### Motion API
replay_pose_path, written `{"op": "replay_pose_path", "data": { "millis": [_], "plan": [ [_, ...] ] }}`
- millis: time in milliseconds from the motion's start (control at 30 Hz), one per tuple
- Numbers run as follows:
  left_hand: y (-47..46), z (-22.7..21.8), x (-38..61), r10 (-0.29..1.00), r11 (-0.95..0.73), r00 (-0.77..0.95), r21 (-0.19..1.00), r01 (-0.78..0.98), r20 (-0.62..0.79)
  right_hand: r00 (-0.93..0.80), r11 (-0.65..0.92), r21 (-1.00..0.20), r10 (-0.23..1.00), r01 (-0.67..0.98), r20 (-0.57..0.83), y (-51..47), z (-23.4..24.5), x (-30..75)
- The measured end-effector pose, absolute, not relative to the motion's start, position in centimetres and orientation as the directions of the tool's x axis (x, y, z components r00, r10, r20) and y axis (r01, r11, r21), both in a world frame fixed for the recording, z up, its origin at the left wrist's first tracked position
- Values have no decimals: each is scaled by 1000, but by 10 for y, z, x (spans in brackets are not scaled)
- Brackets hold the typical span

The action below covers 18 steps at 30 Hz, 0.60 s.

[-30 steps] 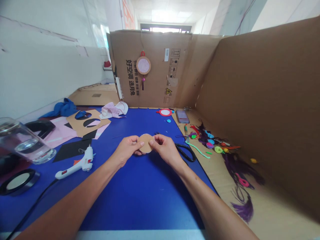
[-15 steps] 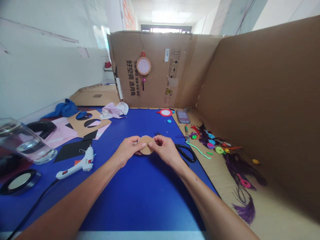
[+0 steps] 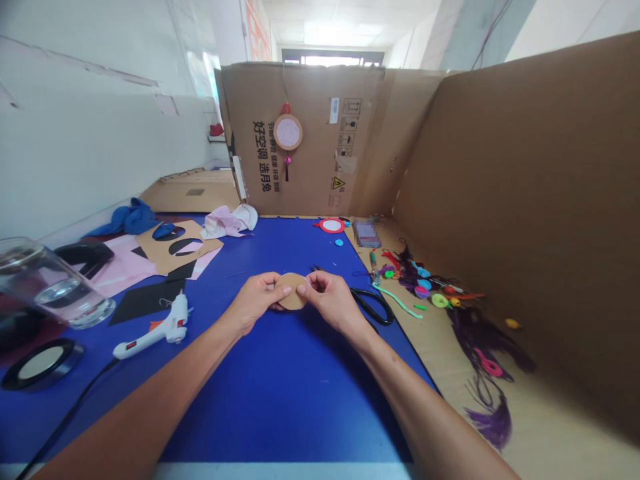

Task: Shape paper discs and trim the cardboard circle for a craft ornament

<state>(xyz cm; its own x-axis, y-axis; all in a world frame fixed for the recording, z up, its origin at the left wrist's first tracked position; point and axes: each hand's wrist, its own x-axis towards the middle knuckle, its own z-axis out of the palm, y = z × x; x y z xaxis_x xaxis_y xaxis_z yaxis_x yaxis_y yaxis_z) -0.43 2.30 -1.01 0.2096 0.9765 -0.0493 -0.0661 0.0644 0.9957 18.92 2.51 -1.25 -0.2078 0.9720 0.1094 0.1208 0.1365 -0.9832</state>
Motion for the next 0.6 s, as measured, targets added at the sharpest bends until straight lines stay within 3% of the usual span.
{"op": "replay_pose_path", "data": {
  "millis": [267, 600],
  "plan": [
    [22, -11, -6, 969, 78, 238, 995, -55, -63, -254, 155, -975, 961, 160, 111, 22, -9, 190],
    [26, -14, -4, 989, 8, 145, 1000, -23, -4, -259, 147, -976, 960, 160, 102, 21, -7, 188]
  ]
}}
